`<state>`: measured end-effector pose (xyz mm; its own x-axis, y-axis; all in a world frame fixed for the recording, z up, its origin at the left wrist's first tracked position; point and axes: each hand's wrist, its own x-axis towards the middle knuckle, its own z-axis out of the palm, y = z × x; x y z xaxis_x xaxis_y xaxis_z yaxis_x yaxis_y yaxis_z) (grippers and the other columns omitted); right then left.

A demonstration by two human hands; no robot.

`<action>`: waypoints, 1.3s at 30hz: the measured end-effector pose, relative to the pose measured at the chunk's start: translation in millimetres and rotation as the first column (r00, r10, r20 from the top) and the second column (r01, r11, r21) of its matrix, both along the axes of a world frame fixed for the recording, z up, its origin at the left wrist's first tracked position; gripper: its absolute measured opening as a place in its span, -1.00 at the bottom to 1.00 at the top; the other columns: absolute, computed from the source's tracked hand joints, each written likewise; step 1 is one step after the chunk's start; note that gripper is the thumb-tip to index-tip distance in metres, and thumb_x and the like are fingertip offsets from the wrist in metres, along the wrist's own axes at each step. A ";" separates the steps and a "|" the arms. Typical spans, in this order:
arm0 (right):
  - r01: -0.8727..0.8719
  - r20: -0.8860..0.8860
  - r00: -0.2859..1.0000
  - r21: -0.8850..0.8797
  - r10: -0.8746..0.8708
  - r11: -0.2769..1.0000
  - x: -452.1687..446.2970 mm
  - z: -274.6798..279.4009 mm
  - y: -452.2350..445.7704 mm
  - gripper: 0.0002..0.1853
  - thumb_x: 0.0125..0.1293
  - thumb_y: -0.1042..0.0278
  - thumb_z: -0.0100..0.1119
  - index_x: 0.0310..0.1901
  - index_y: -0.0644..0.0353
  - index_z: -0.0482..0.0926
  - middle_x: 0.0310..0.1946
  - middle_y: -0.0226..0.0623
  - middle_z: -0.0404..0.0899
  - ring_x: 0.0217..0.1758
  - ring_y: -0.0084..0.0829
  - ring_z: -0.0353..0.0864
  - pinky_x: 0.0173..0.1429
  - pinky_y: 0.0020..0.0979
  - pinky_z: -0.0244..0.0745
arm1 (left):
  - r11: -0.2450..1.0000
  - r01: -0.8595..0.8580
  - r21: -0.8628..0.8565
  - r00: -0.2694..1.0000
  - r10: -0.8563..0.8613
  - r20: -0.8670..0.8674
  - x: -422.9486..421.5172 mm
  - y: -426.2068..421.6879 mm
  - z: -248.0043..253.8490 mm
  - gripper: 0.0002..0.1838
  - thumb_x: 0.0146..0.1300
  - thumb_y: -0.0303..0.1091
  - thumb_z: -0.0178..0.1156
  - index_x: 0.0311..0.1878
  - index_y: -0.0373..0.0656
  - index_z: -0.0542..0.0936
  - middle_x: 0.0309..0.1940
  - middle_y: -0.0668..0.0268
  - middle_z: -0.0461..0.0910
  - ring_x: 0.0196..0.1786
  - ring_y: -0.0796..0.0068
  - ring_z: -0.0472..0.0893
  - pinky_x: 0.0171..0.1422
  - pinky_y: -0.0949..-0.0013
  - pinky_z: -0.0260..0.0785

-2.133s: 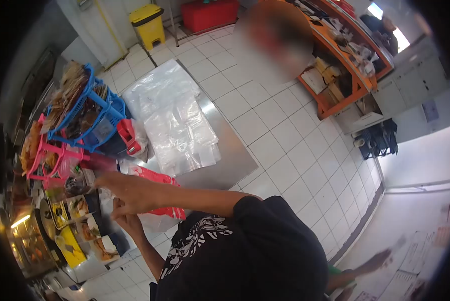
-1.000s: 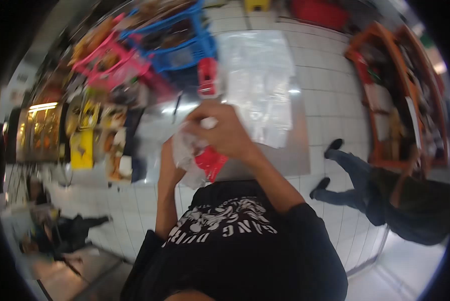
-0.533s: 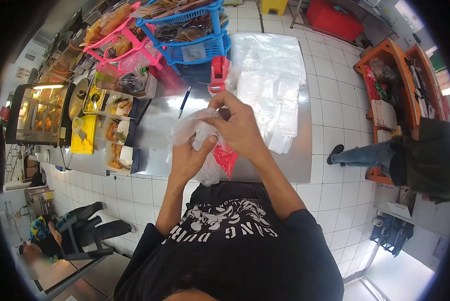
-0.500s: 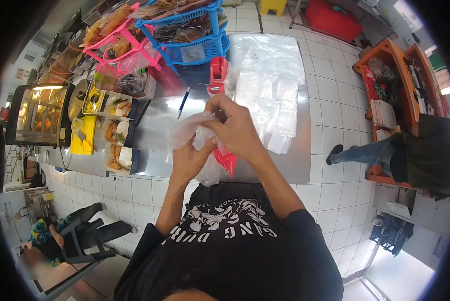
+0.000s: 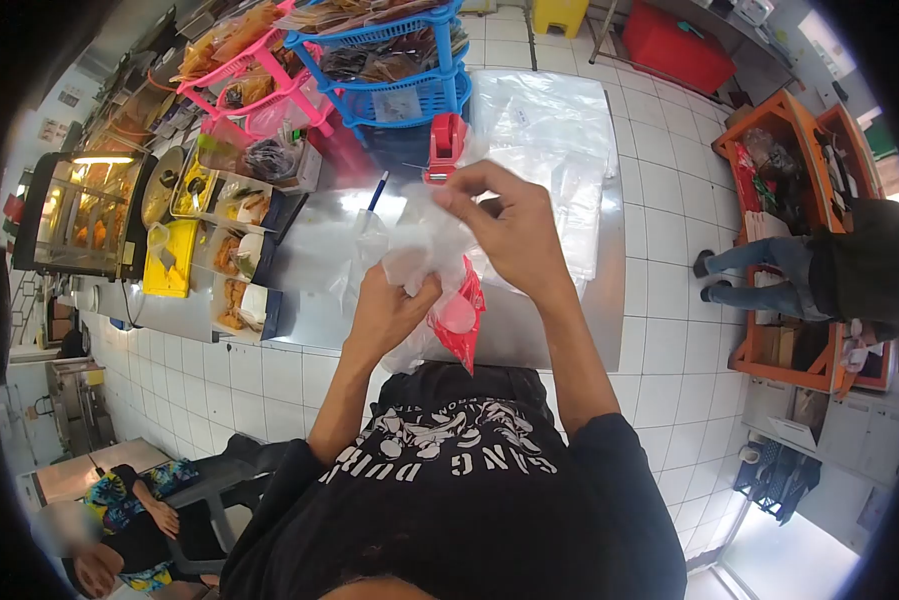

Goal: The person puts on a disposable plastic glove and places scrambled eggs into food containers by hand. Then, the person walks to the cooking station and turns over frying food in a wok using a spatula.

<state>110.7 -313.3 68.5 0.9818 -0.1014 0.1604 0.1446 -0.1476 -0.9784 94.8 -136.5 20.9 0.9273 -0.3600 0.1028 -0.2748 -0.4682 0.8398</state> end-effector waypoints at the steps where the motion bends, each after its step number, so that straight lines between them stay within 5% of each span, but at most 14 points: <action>1: -0.007 0.001 1.000 -0.001 0.007 1.000 1.0 2.3 -0.9 -0.84 0.20 0.35 0.30 -0.32 0.27 0.59 -0.46 -0.47 0.56 -0.48 -0.74 0.38 -0.40 -0.65 0.29 | 0.998 0.032 0.045 0.999 -0.033 0.008 -0.1 1.6 2.1 -0.74 0.03 -0.40 0.19 -0.17 -0.21 0.59 -0.32 0.13 0.56 -0.28 0.12 0.54 -0.16 0.21 0.41; 6: 0.203 0.321 0.920 0.096 -0.223 0.975 9.6 7.5 -17.1 -0.87 0.27 0.39 0.21 -0.24 0.25 0.52 -0.40 -0.42 0.59 -0.32 -0.67 0.47 -0.20 -0.58 0.37 | 0.994 0.032 0.103 0.991 -0.046 0.128 2.6 8.9 -25.1 -0.73 0.04 -0.47 0.16 -0.15 -0.26 0.58 -0.24 0.13 0.58 -0.23 0.12 0.55 -0.12 0.22 0.41; 8: 0.201 0.405 0.872 0.214 -0.275 0.956 12.0 14.4 -39.2 -0.89 0.39 0.43 0.00 -0.10 0.23 0.39 -0.34 -0.19 0.63 -0.35 -0.56 0.57 -0.24 -0.54 0.43 | 0.997 0.000 0.083 0.994 -0.009 0.106 4.0 12.4 -28.1 -0.73 0.05 -0.49 0.14 -0.14 -0.28 0.58 -0.21 0.12 0.58 -0.22 0.13 0.56 -0.12 0.22 0.41; 10: 0.425 0.351 0.769 0.344 -0.534 0.837 12.5 28.1 -48.0 -0.84 0.42 0.37 -0.02 -0.05 0.20 0.35 -0.34 -0.19 0.63 -0.47 -0.57 0.53 -0.41 -0.59 0.40 | 0.995 -0.075 0.068 0.997 0.074 0.013 10.0 17.5 -33.1 -0.71 0.07 -0.49 0.11 -0.10 -0.27 0.58 -0.18 0.10 0.58 -0.19 0.09 0.57 -0.10 0.19 0.41; 14: 0.578 0.259 0.780 0.047 -0.569 0.814 10.4 7.0 -64.2 -0.87 0.39 0.34 0.03 -0.16 0.20 0.47 -0.35 -0.36 0.60 -0.53 -0.60 0.43 -0.42 -0.62 0.33 | 0.985 -0.093 0.148 0.996 0.089 0.033 20.7 33.7 -61.3 -0.70 0.11 -0.45 0.08 -0.08 -0.26 0.59 -0.20 0.07 0.58 -0.19 0.04 0.58 -0.07 0.16 0.42; 18: 0.256 0.043 0.962 -0.488 -0.270 0.835 1.2 -60.4 -60.1 -0.84 0.24 0.41 0.05 -0.25 0.19 0.62 -0.28 -0.33 0.63 -0.37 -0.45 0.52 -0.20 -0.45 0.38 | 0.957 -0.082 0.279 0.995 0.095 -0.035 25.8 48.5 -97.5 -0.64 0.14 -0.39 0.06 0.03 -0.26 0.52 -0.24 -0.02 0.59 -0.18 -0.06 0.58 -0.05 0.06 0.41; 20: -0.029 -0.178 0.979 -0.594 -0.096 0.804 -6.2 -95.6 -50.2 -0.67 0.28 0.09 0.01 -0.23 0.13 0.68 -0.24 -0.21 0.65 -0.17 -0.12 0.62 -0.03 -0.26 0.45 | 0.946 -0.107 0.307 0.991 0.126 -0.042 29.4 54.2 -111.9 -0.59 0.16 -0.36 0.05 0.09 -0.26 0.46 -0.25 -0.07 0.59 -0.18 -0.11 0.58 -0.05 0.01 0.40; 22: -0.270 -0.480 0.874 -0.609 -0.076 0.746 -10.6 -106.5 -16.4 -0.55 0.21 -0.13 0.07 -0.17 0.10 0.68 -0.34 -0.11 0.66 -0.15 -0.11 0.65 0.00 -0.23 0.48 | 0.906 -0.183 0.383 0.927 0.289 -0.240 33.8 60.7 -125.5 -0.52 0.19 -0.33 0.06 0.18 -0.24 0.29 -0.28 -0.19 0.58 -0.18 -0.21 0.57 -0.07 -0.06 0.39; 24: -0.385 -0.436 0.895 -0.641 0.097 0.664 -17.4 -152.5 2.2 -0.38 0.14 -0.21 0.13 0.12 0.07 0.51 -0.07 -0.03 0.58 -0.01 -0.10 0.60 0.02 -0.16 0.49 | 0.897 -0.231 0.378 0.913 0.334 -0.235 34.7 71.5 -159.4 -0.51 0.20 -0.31 0.07 0.18 -0.23 0.25 -0.30 -0.22 0.57 -0.20 -0.23 0.56 -0.09 -0.09 0.38; 26: -0.417 -0.444 0.887 -0.656 0.126 0.629 -21.1 -165.2 30.0 -0.28 0.09 -0.16 0.21 0.25 0.01 0.35 0.14 0.05 0.40 0.01 -0.02 0.57 0.03 -0.12 0.50 | 0.887 -0.276 0.369 0.898 0.375 -0.229 35.3 72.9 -169.7 -0.50 0.21 -0.29 0.08 0.18 -0.22 0.21 -0.33 -0.25 0.56 -0.22 -0.26 0.56 -0.11 -0.11 0.37; 29: -0.392 -0.371 0.916 -0.756 0.149 0.524 -22.0 -183.5 59.6 -0.22 0.04 -0.07 0.29 0.30 -0.03 0.26 0.23 0.10 0.27 -0.05 0.03 0.58 -0.01 -0.09 0.53 | 0.855 -0.317 0.411 0.888 0.419 -0.188 30.3 77.5 -173.2 -0.59 0.21 -0.26 0.09 0.05 -0.26 0.33 -0.31 -0.16 0.57 -0.22 -0.22 0.56 -0.12 -0.09 0.38; 31: -0.358 -0.326 0.932 -0.770 0.156 0.528 -19.3 -191.8 70.4 -0.24 0.02 -0.03 0.31 0.28 -0.04 0.28 0.24 0.10 0.26 -0.08 0.01 0.60 -0.06 -0.09 0.55 | 0.882 -0.254 0.396 0.961 0.276 0.000 28.7 83.3 -184.1 -0.70 0.18 -0.25 0.11 -0.13 -0.29 0.45 -0.29 -0.08 0.56 -0.20 -0.17 0.56 -0.11 -0.04 0.40; 33: -0.327 -0.272 0.945 -0.785 0.181 0.527 -17.9 -201.3 76.5 -0.25 0.00 0.01 0.33 0.26 -0.05 0.30 0.24 0.10 0.24 -0.10 0.00 0.61 -0.11 -0.10 0.56 | 0.864 -0.214 0.456 0.958 0.277 -0.073 24.3 82.8 -189.1 -0.72 0.17 -0.24 0.12 -0.20 -0.29 0.49 -0.26 -0.04 0.56 -0.17 -0.13 0.56 -0.09 -0.02 0.41; 39: -0.348 -0.290 0.937 -0.762 0.193 0.546 -6.7 -224.3 79.5 -0.73 0.13 0.33 0.14 -0.10 0.09 0.54 -0.12 -0.16 0.52 -0.11 -0.09 0.57 -0.13 -0.11 0.51 | 0.820 -0.143 0.554 0.935 0.296 -0.197 20.8 75.5 -192.4 -0.70 0.13 -0.18 0.17 -0.25 -0.25 0.54 -0.23 -0.02 0.57 -0.09 -0.06 0.56 0.00 0.01 0.40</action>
<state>103.9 -233.8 -155.8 0.9574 0.2650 -0.1147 0.1758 -0.8502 -0.4963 115.6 -61.0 -171.6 0.9516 -0.0714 -0.2988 0.0830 -0.8767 0.4739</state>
